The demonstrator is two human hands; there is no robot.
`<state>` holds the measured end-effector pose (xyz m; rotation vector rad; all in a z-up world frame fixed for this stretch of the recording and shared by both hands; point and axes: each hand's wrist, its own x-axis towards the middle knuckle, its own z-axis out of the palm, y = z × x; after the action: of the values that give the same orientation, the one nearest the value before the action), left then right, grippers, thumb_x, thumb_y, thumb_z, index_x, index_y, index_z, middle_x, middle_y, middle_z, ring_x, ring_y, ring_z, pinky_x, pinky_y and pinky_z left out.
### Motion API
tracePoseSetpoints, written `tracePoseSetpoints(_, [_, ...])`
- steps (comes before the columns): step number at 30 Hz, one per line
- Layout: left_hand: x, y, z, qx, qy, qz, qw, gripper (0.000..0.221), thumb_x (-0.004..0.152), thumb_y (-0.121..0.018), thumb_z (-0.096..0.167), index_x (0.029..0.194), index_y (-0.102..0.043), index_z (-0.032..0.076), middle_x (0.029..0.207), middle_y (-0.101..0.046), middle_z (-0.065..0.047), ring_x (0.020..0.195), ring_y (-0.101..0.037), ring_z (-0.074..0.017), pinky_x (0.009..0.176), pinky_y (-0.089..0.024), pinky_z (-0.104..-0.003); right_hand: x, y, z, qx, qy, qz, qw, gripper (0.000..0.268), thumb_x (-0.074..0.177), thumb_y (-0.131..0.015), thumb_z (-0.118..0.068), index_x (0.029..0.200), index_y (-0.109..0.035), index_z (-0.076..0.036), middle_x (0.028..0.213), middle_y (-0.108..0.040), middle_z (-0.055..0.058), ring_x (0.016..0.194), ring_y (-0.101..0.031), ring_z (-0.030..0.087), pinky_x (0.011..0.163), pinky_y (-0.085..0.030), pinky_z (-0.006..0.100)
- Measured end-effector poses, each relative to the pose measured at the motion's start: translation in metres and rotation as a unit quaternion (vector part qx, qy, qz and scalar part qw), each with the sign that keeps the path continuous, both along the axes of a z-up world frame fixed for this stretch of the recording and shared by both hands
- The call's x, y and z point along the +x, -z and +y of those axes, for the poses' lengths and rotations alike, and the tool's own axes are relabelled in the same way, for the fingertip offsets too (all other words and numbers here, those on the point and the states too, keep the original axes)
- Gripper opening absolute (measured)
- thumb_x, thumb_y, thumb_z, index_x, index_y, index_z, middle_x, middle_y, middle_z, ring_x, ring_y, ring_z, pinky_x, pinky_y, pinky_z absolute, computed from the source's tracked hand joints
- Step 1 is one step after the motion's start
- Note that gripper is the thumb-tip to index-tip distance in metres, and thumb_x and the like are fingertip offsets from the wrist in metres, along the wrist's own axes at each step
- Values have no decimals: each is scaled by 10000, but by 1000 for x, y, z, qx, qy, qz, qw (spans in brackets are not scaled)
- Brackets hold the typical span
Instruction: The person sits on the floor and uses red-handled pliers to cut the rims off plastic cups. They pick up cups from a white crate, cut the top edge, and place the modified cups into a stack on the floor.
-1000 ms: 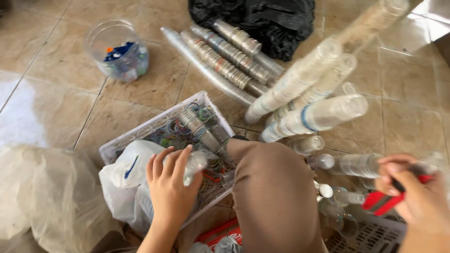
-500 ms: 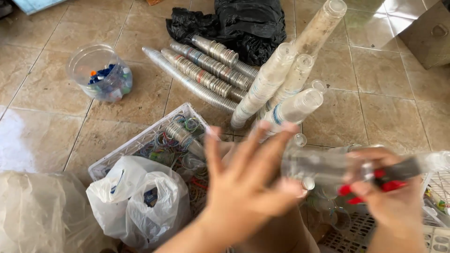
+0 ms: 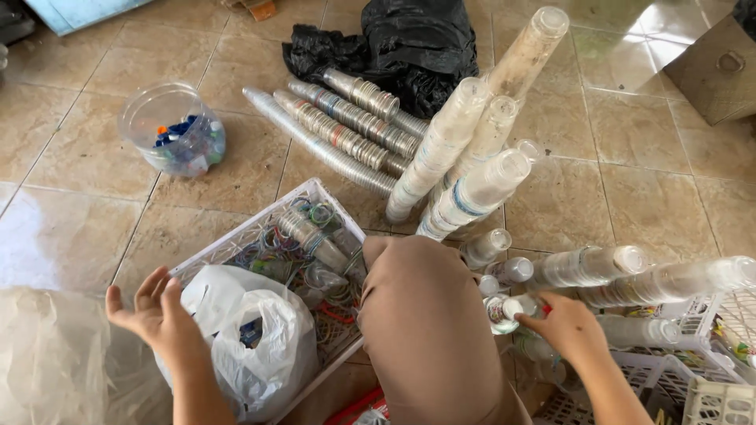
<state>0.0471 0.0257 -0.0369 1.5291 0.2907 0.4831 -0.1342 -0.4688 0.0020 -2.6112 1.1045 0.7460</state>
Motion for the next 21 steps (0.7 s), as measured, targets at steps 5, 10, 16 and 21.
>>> tracePoseSetpoints(5, [-5,18,21,7,-11,-33,999,615,1066,-464,-74,1546,-129,113,1305,-565,-130,1147,-533,-163,1004,-410,-265,3,-5,5,17,39,-16,999,712,747,-822,-546,1373,-657,-251,984,-800,63,876,-767,214,787,-574,318])
tracePoseSetpoints(10, [-2,19,15,14,-8,-22,1000,577,1067,-427,-71,1537,-135,93,1276,-561,-115,1206,-550,-182,1049,-423,-297,9,-9,-1,36,77,-52,995,485,864,-741,-499,1241,-757,-194,702,-690,74,616,-672,195,595,-466,301])
tracePoseSetpoints(16, [-1,14,-5,39,17,-24,999,553,1044,-433,-58,1514,-173,67,1229,-565,-137,1185,-544,-207,1086,-415,-332,1,62,-51,41,42,-54,997,703,704,-790,-640,1223,-761,-167,905,-762,96,813,-754,230,745,-576,329])
tracePoseSetpoints(21, [1,22,-4,96,18,-15,995,639,965,-509,-141,1508,-222,35,1205,-609,-164,1050,-600,-236,904,-503,-334,17,-7,-38,86,109,-104,985,731,785,-694,-574,1390,-665,-166,1029,-798,198,735,-701,267,634,-513,330])
